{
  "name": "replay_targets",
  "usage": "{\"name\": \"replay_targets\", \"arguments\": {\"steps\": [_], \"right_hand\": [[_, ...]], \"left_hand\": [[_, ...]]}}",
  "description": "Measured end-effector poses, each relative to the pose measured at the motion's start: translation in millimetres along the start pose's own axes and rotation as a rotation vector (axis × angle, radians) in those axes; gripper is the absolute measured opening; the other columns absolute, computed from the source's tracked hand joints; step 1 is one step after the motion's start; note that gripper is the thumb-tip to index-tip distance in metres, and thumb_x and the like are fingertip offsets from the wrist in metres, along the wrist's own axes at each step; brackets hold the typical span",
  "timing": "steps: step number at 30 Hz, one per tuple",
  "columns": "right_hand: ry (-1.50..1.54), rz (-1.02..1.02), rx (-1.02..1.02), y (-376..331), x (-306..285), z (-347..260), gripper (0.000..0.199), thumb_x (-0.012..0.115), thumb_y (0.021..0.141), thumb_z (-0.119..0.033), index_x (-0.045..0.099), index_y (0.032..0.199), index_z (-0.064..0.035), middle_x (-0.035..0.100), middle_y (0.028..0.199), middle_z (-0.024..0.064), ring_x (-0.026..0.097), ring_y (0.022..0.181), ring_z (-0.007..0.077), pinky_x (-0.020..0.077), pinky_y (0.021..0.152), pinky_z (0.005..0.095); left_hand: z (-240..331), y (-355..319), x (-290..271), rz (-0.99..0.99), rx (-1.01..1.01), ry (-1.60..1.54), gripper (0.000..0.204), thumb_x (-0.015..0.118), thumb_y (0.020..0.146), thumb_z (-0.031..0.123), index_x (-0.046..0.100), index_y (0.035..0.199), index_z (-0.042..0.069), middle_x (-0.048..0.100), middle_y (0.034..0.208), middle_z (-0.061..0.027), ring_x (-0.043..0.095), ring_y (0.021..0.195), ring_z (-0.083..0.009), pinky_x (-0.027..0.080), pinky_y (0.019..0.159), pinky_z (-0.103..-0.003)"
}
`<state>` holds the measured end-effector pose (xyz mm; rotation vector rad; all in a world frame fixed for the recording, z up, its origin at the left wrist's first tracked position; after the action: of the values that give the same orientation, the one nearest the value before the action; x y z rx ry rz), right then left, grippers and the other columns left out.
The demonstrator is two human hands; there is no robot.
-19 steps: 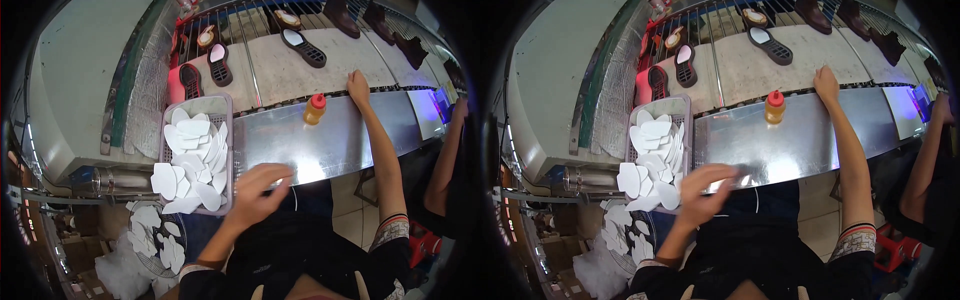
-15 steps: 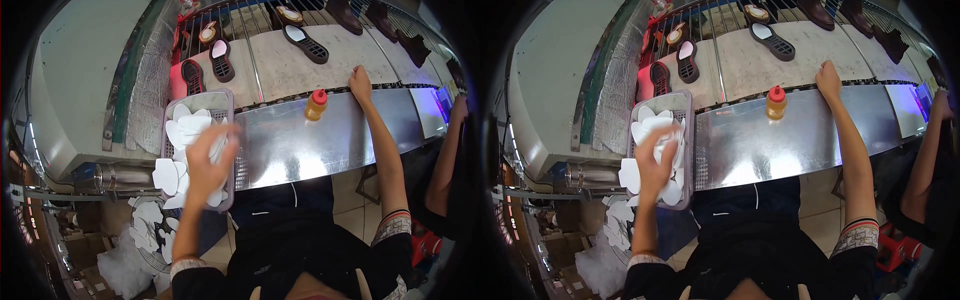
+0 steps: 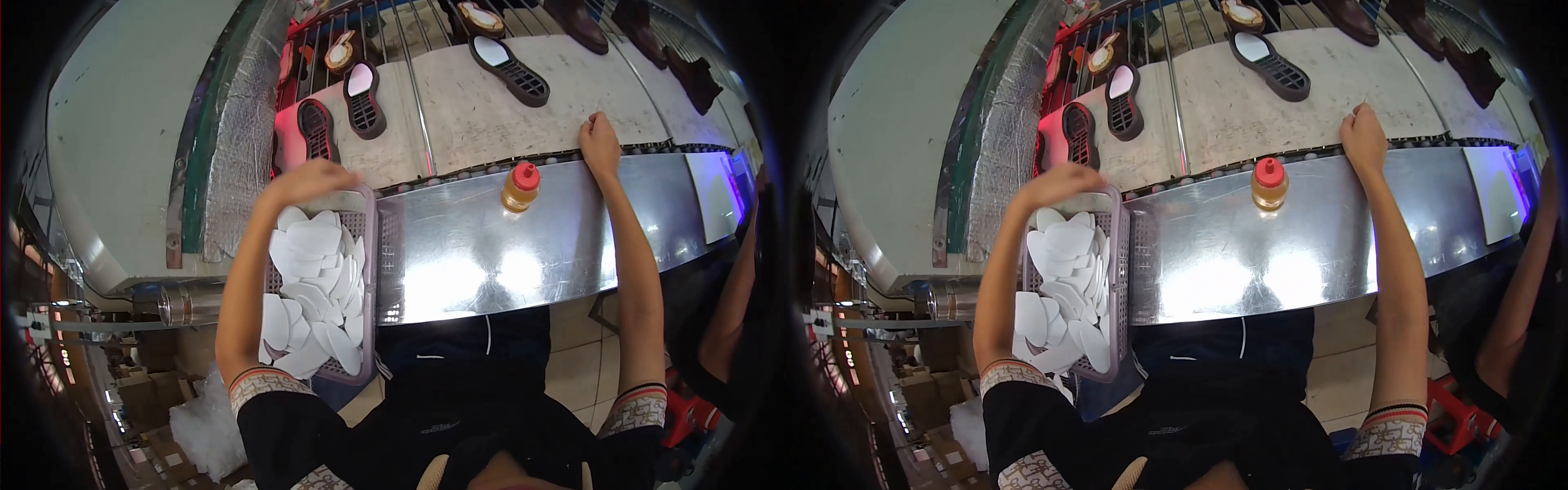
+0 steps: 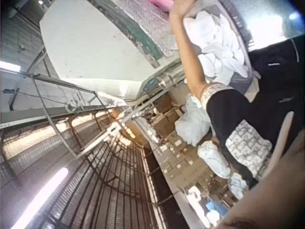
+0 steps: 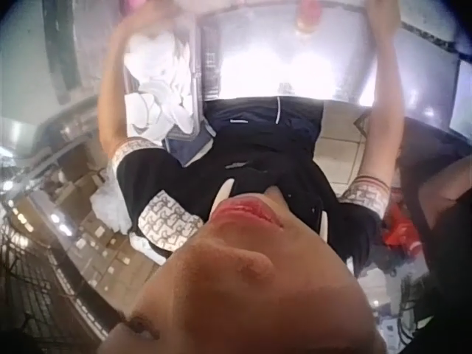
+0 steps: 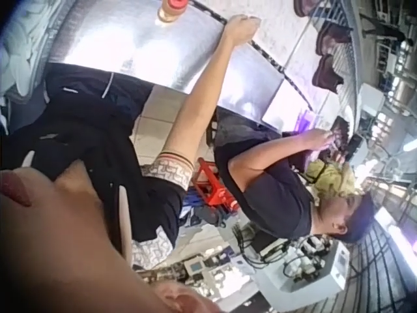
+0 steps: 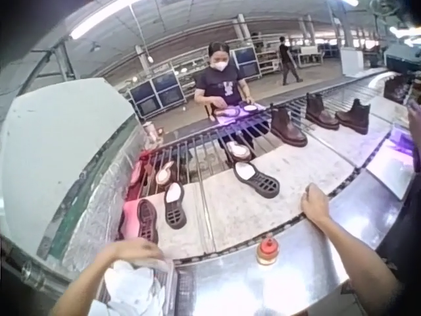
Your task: Applying glue and white lining material to rubber shoe soles on a manufacturing line.
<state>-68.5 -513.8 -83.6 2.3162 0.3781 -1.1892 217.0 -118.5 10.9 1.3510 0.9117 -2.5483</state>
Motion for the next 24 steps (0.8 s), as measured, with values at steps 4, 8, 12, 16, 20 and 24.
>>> {"name": "replay_targets", "arguments": {"steps": [4,8,12,16,20,24], "right_hand": [[-0.021,-0.015,0.028,-1,0,2,0.024,0.048,0.083,-0.02,0.055,0.095,-0.001,0.061,0.091,0.0202,0.059,0.086,0.036,0.0456,0.074,0.0449],[0.031,-0.004,0.04,0,16,-9,0.023,0.048,0.083,-0.021,0.057,0.092,-0.0019,0.062,0.085,0.0196,0.06,0.082,0.0365,0.0464,0.072,0.0447],[0.05,0.017,0.129,3,1,-1,0.023,0.05,0.083,-0.023,0.059,0.088,-0.0032,0.064,0.081,0.0185,0.061,0.078,0.0364,0.0475,0.069,0.0442],[0.095,-0.036,0.186,0,-3,-10,0.026,0.053,0.081,-0.028,0.061,0.082,-0.0037,0.065,0.077,0.0157,0.062,0.076,0.0346,0.0481,0.068,0.0425],[0.138,-0.054,0.223,-7,-9,-9,0.029,0.055,0.08,-0.032,0.063,0.079,-0.004,0.065,0.076,0.0144,0.063,0.075,0.0333,0.0487,0.068,0.0416],[0.174,-0.093,0.179,-6,-2,-25,0.031,0.055,0.079,-0.034,0.063,0.077,-0.0042,0.065,0.076,0.0148,0.063,0.076,0.0338,0.049,0.069,0.0413]], "left_hand": [[-96,47,-23,0.462,-0.185,0.257,0.084,0.047,0.08,0.061,0.042,0.126,-0.009,0.051,0.118,-0.0297,0.05,0.112,-0.0375,0.039,0.094,-0.039],[-180,87,10,0.317,-0.551,0.052,0.107,0.035,0.076,0.074,0.012,0.138,-0.009,0.036,0.13,-0.0345,0.035,0.125,-0.0409,0.028,0.104,-0.039],[-108,89,-3,0.158,-0.631,0.203,0.117,0.031,0.072,0.078,0.007,0.133,-0.018,0.042,0.125,-0.0346,0.043,0.12,-0.0369,0.034,0.1,-0.035],[-83,74,-5,-0.092,-0.693,0.388,0.12,0.039,0.068,0.079,0.02,0.127,-0.023,0.051,0.112,-0.0365,0.053,0.11,-0.036,0.041,0.094,-0.037],[-71,64,1,-0.074,-0.689,0.204,0.097,0.043,0.071,0.071,0.051,0.11,-0.017,0.054,0.102,-0.0386,0.056,0.103,-0.04,0.042,0.091,-0.041],[-100,38,-11,0.378,-0.568,-0.149,0.07,0.039,0.082,0.058,0.059,0.096,-0.008,0.062,0.086,-0.0286,0.06,0.094,-0.0375,0.044,0.081,-0.04]]}}
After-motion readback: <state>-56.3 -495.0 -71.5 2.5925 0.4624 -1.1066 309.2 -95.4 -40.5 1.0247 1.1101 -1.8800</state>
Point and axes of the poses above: each hand's wrist, its own y-axis towards the middle knuckle, its own x-axis out of the palm, z = x × y, the point moved 2 cm from there along y, towards the middle knuckle
